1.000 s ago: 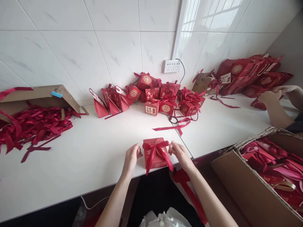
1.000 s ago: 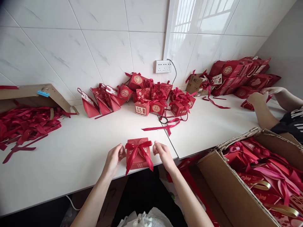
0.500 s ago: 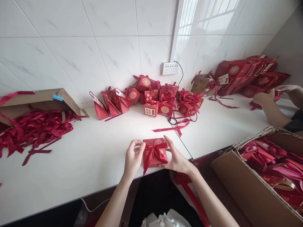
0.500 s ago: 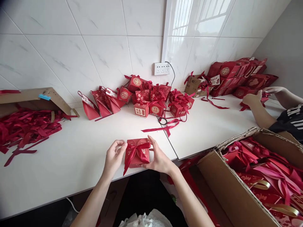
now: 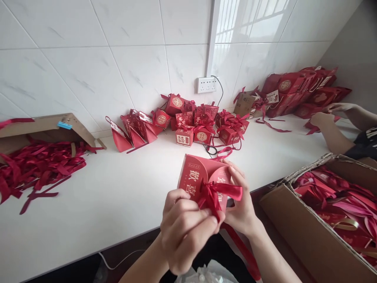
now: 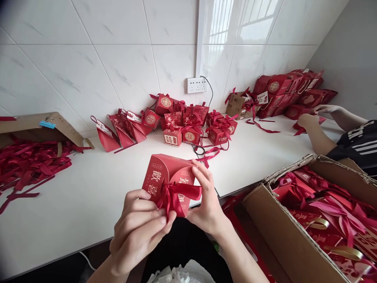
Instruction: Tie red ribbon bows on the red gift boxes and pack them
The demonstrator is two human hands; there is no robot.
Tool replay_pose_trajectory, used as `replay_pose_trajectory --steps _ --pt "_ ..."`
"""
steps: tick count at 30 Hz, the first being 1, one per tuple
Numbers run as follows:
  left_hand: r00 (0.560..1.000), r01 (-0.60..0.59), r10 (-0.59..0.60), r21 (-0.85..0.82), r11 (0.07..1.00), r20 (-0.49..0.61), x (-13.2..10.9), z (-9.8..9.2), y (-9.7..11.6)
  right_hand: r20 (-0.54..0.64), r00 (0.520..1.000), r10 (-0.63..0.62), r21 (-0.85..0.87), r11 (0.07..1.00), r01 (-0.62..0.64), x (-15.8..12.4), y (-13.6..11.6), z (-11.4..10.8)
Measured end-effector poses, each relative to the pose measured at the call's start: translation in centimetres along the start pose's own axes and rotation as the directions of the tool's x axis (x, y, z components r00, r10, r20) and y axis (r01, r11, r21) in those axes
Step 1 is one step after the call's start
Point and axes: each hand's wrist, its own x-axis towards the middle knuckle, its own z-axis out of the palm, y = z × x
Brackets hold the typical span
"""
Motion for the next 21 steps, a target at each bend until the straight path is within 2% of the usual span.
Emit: replay_pose_trajectory --steps 4,9,10,12,14,15,18,21 --pt "0.998 0.056 -0.057 -0.019 0.998 -0.023 1.4 -0.9 1.4 -0.068 0.997 -0.022 0.045 0.999 0.025 -0.2 -0.5 -0.5" --pt "0.985 0.069 -0.071 0.017 0.997 0.157 1.9 -1.9 2.4 -0.087 0.996 -0.016 0.025 1.000 0.018 -0.2 -0.9 -0.7" --pt "0.987 0.073 -0.077 0.032 0.997 0.142 1.7 -1.7 2.5 -0.092 0.996 -0.016 0.024 1.000 0.018 -0.2 -0.9 -0.7" --pt "0.995 0.099 -0.100 0.061 0.993 0.020 1.2 -1.1 2.5 -0.101 0.995 -0.016 0.027 0.999 0.018 -0.2 -0.9 -0.8" --pt "0.996 0.065 -0.061 0.058 0.996 -0.065 0.8 -0.4 2.2 -0.107 0.994 -0.013 0.029 0.999 0.016 -0.3 -0.9 -0.9" --pt "0.999 0.021 -0.019 0.044 0.999 -0.051 0.6 -0.1 2.0 -0.106 0.994 -0.013 0.028 0.999 0.016 -0.3 -0.9 -1.0" --pt "0.990 -0.109 0.112 -0.043 0.993 0.081 0.5 0.0 1.6 -0.092 0.995 -0.028 0.021 0.999 0.030 -0.3 -0.8 -1.2" --pt "0.997 -0.029 0.034 -0.072 0.997 0.070 0.7 -0.1 1.8 -0.068 0.997 -0.044 0.026 0.999 0.046 -0.3 -0.7 -1.4"
